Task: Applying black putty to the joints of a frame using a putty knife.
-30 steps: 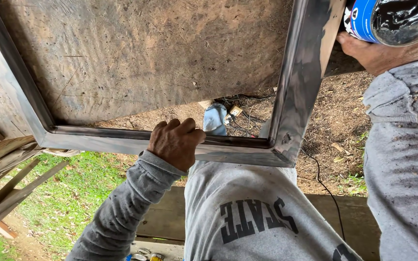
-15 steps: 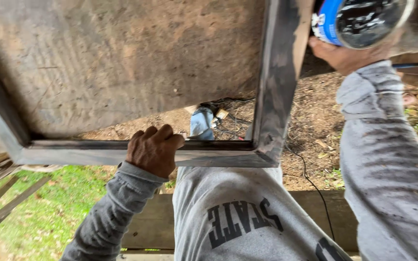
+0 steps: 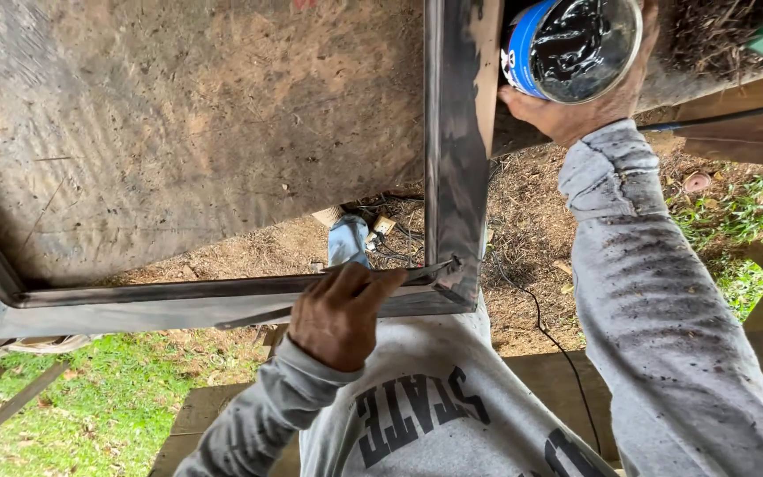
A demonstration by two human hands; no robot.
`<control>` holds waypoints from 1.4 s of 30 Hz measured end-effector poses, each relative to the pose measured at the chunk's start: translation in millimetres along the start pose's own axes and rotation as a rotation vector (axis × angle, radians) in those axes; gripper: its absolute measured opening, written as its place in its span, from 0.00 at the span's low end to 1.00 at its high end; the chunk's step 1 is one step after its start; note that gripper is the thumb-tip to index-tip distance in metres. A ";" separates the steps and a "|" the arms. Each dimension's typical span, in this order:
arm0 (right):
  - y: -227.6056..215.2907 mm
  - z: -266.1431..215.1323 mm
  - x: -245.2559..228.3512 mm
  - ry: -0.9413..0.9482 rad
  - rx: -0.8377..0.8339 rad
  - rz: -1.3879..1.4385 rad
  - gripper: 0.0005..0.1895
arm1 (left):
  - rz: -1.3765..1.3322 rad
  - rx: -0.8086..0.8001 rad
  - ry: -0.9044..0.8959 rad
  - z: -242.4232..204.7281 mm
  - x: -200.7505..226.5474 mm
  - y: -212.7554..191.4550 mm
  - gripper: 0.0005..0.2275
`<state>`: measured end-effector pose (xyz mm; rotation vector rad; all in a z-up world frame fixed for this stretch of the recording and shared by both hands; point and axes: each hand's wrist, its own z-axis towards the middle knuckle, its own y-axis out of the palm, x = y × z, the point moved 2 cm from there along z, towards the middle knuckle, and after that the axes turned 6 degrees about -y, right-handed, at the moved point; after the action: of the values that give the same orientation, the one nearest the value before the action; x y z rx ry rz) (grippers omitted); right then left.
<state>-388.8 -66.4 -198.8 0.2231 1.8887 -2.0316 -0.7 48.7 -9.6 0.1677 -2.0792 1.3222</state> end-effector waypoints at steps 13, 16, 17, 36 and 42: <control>-2.9 -6.5 4.6 0.067 0.042 0.161 0.71 | 0.005 0.061 -0.029 6.7 11.7 19.7 0.12; -4.3 -4.3 2.6 0.061 0.053 0.148 0.70 | 0.011 0.060 0.000 4.8 11.2 22.6 0.11; -5.1 -4.0 2.0 0.059 0.059 0.130 0.70 | 0.002 0.067 0.019 4.2 11.7 22.6 0.11; -11.3 0.3 -10.6 0.093 0.005 0.184 0.70 | 0.096 0.025 0.053 8.8 -1.8 21.2 0.10; 26.1 -24.3 27.7 0.170 -0.037 0.137 0.70 | 0.082 -0.006 0.064 4.9 1.1 13.1 0.10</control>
<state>-408.0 -47.8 -235.2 0.5162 1.9504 -1.9381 -9.5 51.1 -20.3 0.0377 -2.0553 1.3523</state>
